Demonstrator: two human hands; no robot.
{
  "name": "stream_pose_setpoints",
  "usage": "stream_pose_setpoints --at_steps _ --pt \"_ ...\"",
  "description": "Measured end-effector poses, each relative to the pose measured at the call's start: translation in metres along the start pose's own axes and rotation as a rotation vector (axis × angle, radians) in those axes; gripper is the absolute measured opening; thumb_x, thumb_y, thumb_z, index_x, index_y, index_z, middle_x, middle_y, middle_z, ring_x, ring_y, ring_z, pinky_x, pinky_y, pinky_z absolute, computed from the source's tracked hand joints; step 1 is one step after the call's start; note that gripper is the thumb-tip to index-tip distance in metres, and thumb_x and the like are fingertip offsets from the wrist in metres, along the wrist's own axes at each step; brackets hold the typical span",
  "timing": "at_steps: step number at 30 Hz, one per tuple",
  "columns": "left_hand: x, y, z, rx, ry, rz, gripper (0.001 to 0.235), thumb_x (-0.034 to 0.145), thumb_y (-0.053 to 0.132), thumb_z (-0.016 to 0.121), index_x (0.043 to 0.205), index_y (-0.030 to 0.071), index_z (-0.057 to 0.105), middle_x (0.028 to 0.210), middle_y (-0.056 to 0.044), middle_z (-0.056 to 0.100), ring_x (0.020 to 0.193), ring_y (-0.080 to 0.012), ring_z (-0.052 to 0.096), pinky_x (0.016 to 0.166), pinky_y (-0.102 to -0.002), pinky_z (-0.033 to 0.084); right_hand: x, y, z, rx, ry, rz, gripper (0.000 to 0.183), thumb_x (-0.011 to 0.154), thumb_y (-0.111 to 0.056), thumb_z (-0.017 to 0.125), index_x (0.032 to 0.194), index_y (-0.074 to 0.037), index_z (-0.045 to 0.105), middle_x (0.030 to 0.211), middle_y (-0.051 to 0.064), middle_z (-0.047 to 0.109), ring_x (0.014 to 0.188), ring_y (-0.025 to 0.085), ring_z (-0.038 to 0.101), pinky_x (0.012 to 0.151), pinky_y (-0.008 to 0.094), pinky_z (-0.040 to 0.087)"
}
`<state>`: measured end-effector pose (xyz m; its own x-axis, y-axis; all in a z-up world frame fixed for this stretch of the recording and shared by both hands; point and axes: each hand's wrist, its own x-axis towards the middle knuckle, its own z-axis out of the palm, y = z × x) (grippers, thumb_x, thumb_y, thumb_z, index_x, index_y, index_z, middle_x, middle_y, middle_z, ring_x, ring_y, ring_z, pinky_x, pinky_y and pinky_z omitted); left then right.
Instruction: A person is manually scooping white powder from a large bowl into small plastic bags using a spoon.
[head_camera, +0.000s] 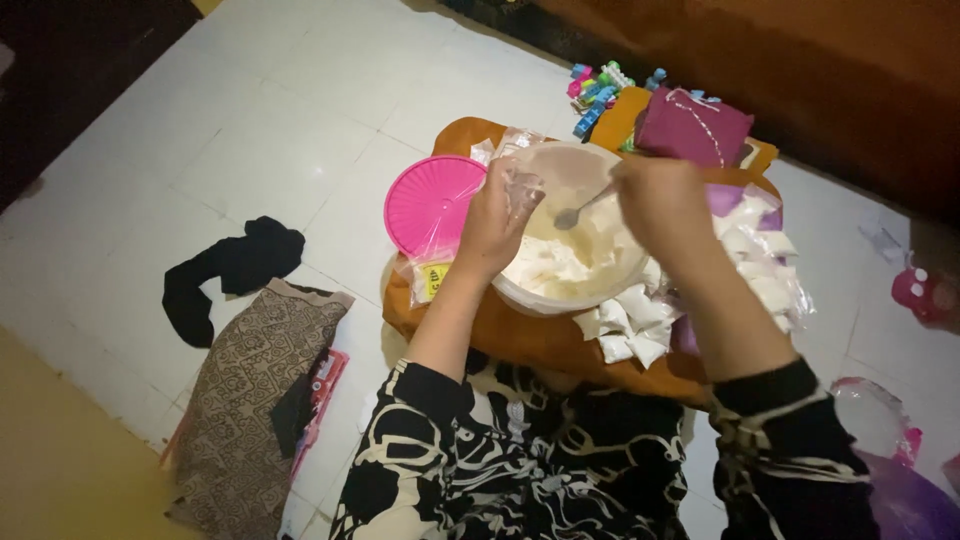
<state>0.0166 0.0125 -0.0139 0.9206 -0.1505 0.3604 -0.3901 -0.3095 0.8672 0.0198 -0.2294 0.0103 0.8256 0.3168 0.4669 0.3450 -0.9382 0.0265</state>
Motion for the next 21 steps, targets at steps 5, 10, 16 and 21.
stream_pose_setpoints --at_steps 5,10,16,21 --pt "-0.001 0.006 -0.005 -0.017 -0.015 -0.009 0.039 0.099 0.048 0.057 0.114 0.013 0.048 0.096 -0.02 0.072 0.094 -0.0453 0.069 0.081 -0.058 0.053 0.014 -0.001 0.086 -0.208 -0.064 -0.016 0.012 0.081 -0.018 0.073 0.075 -0.026 0.068 0.058 -0.007 0.061 0.06 0.018 0.07 0.056 0.031 0.055" --pt "-0.001 0.005 -0.003 -0.025 -0.012 -0.027 0.039 0.097 0.047 0.062 0.115 0.015 0.049 0.099 -0.02 0.072 0.098 -0.0471 0.069 0.085 -0.057 0.053 0.034 -0.021 0.108 -0.075 -0.175 0.125 0.009 0.084 -0.017 0.069 0.078 -0.009 0.067 0.067 0.01 0.063 0.063 0.037 0.073 0.059 0.044 0.061" --pt "-0.002 0.006 -0.004 -0.027 0.012 0.019 0.034 0.096 0.039 0.066 0.11 0.012 0.051 0.098 -0.021 0.072 0.097 -0.0479 0.068 0.083 -0.055 0.053 0.039 -0.013 0.1 0.135 -0.344 0.224 0.012 0.09 -0.021 0.072 0.097 -0.026 0.079 0.082 0.003 0.076 0.083 0.033 0.077 0.079 0.044 0.062" --pt "-0.003 0.01 -0.005 -0.01 0.016 0.039 0.036 0.095 0.039 0.069 0.111 0.013 0.05 0.094 -0.024 0.068 0.094 -0.0498 0.065 0.08 -0.056 0.051 0.04 -0.022 0.097 0.378 -0.41 0.28 0.016 0.091 -0.012 0.073 0.103 -0.016 0.082 0.092 0.012 0.078 0.091 0.038 0.075 0.081 0.045 0.062"
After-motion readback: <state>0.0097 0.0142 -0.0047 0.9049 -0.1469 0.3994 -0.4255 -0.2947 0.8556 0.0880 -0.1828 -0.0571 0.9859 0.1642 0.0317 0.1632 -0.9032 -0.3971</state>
